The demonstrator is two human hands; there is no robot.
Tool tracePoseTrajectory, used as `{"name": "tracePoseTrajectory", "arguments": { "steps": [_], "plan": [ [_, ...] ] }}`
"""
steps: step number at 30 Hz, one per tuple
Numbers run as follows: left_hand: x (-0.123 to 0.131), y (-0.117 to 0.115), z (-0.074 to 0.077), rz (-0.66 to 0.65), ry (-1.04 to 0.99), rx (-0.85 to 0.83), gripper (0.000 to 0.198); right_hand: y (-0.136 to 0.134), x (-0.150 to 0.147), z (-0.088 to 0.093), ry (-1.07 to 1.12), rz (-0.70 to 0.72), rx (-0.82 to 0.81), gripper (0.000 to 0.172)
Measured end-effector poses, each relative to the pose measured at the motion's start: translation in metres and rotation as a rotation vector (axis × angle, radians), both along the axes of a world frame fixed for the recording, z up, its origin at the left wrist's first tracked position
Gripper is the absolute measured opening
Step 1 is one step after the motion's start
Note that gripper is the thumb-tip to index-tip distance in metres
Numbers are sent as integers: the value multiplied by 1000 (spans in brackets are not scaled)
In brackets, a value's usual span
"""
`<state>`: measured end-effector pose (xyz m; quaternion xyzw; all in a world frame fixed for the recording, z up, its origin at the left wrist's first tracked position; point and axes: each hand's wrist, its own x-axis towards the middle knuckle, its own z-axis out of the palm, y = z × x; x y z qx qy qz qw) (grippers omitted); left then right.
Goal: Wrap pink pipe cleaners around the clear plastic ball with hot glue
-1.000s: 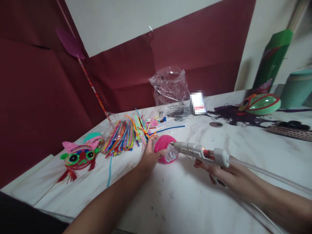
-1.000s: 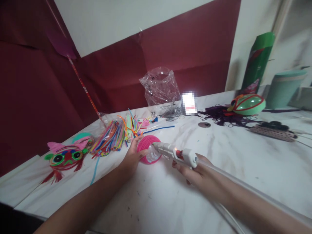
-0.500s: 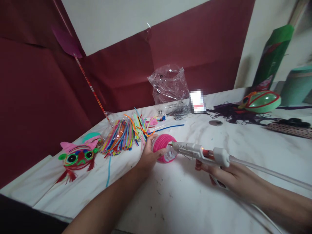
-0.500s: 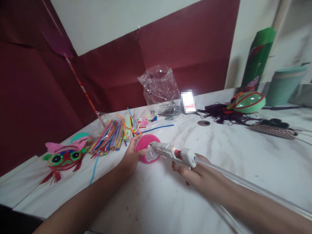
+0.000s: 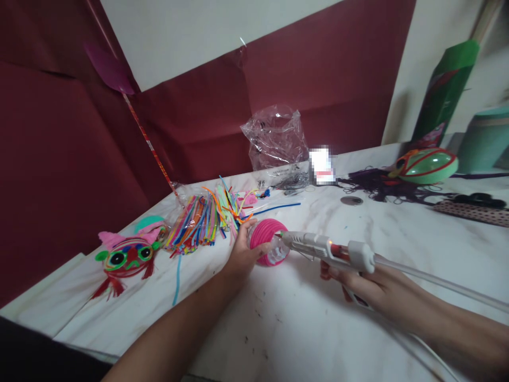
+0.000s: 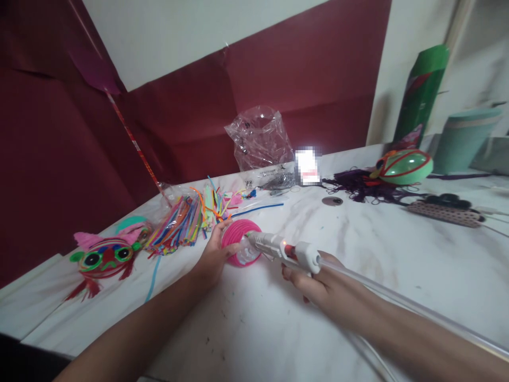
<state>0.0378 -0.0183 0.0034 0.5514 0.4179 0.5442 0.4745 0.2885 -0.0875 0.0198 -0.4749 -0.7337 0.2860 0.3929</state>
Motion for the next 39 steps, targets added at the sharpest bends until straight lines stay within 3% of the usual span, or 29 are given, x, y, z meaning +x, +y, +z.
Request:
{"name": "tracePoseTrajectory", "arguments": {
  "steps": [8,21,39],
  "plan": [
    [2,-3,4,10,-21,-3,66,-5,-4,7,89,-8,-22,27],
    [0,-2,1,-7,-14,-9,66,-1,0,3,36,70,-5,26],
    [1,-1,2,-3,-18,-17,67,-14,-9,14,72,-46,-60,30]
  ]
}}
